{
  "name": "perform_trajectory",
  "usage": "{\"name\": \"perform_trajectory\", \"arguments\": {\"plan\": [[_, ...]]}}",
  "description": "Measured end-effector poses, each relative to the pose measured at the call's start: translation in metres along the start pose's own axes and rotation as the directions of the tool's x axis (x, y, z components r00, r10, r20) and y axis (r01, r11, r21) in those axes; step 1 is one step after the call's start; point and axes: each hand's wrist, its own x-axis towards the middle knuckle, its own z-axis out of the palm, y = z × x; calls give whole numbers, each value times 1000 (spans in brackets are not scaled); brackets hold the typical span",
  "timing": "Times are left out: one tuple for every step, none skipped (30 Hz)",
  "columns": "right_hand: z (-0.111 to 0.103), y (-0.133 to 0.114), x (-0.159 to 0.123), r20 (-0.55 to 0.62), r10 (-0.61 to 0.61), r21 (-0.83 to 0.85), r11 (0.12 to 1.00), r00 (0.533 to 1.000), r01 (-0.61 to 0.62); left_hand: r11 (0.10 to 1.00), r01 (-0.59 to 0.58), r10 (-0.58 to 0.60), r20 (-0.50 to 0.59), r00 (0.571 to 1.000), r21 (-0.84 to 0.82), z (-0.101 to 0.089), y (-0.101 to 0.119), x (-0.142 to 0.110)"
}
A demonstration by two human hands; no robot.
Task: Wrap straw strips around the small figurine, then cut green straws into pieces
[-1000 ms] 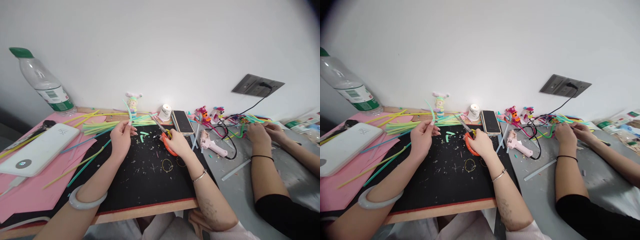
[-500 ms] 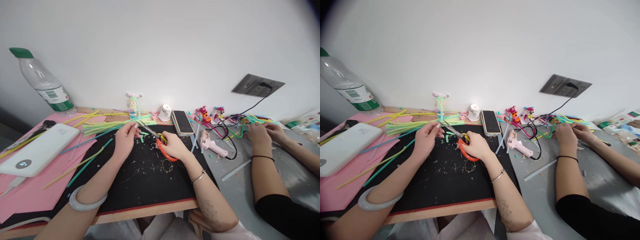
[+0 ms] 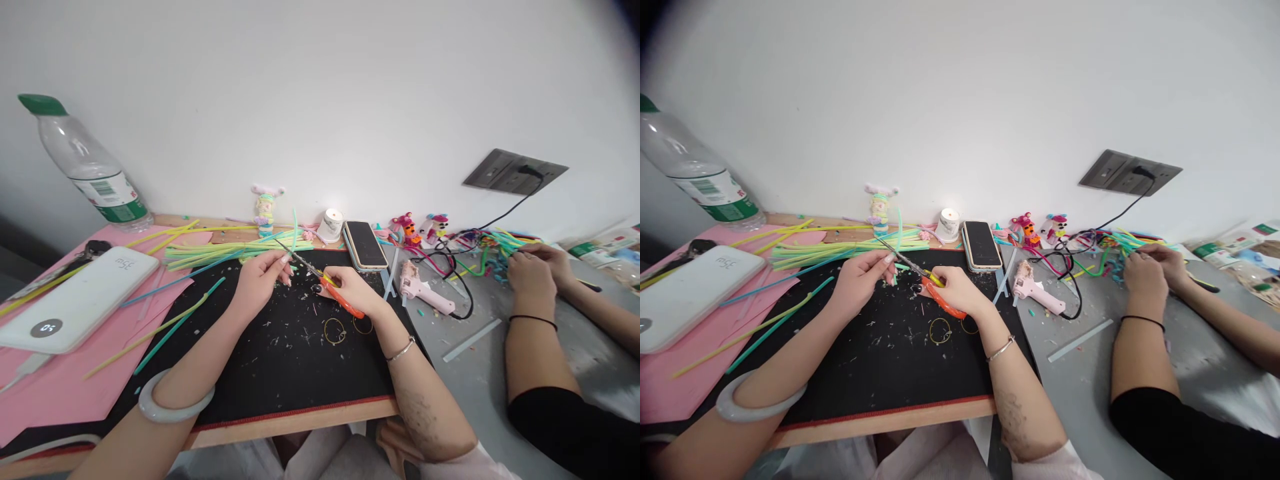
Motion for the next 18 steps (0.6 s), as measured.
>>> {"name": "perform_trajectory", "arguments": {"plan": [[-1,0,0,10,-1,12,1000,1000,1,1000,10,-10,3,1000,-4,0,0,0],[-1,0,0,18,0,23,1000,1000,-1,1000,18,-18,6,1000,-12,0,0,0],[-2,0,0,26,1,33,999,1000,-2,999,26,-26,9,1000,-23,0,-1,0],[-3,0,0,35,2,43,999,999,-4,999,33,-33,10,999,-39,0,-1,1],[-3,-1,0,44,4,51,999,999,-6,997,41,-40,13,999,-58,0,-2,1],[-4,-1,0,52,6,58,998,999,-9,996,50,-48,20,999,-79,0,-3,1],[-4,-1,0,58,8,62,998,998,-12,993,59,-57,29,998,-100,0,-3,1],[-5,-2,-1,63,13,63,998,998,-17,990,72,-67,41,997,-119,0,-3,1],[-5,-3,-1,69,19,63,998,997,-23,987,85,-78,53,996,-135,0,-4,1],[-6,-3,-2,76,26,63,998,997,-31,984,98,-90,64,994,-148,0,-3,1],[-6,-4,-3,86,34,64,997,996,-39,981,113,-103,74,992,-158,0,-3,1],[-7,-4,-4,95,41,66,997,995,-47,978,129,-117,81,990,-165,0,-2,0],[-8,-5,-5,103,47,65,996,994,-54,975,145,-131,88,987,-169,0,-1,0],[-9,-5,-6,106,52,62,996,993,-59,972,159,-144,94,985,-172,0,-1,0],[-10,-5,-7,106,56,56,997,993,-62,970,171,-156,101,983,-173,0,0,-1],[-10,-5,-7,105,58,47,997,993,-64,968,183,-166,107,980,-173,0,1,-1],[-11,-4,-7,102,60,36,997,993,-64,966,190,-173,112,979,-174,0,2,-1],[-11,-4,-8,97,61,24,998,993,-64,965,196,-177,118,977,-175,0,3,-2]]}}
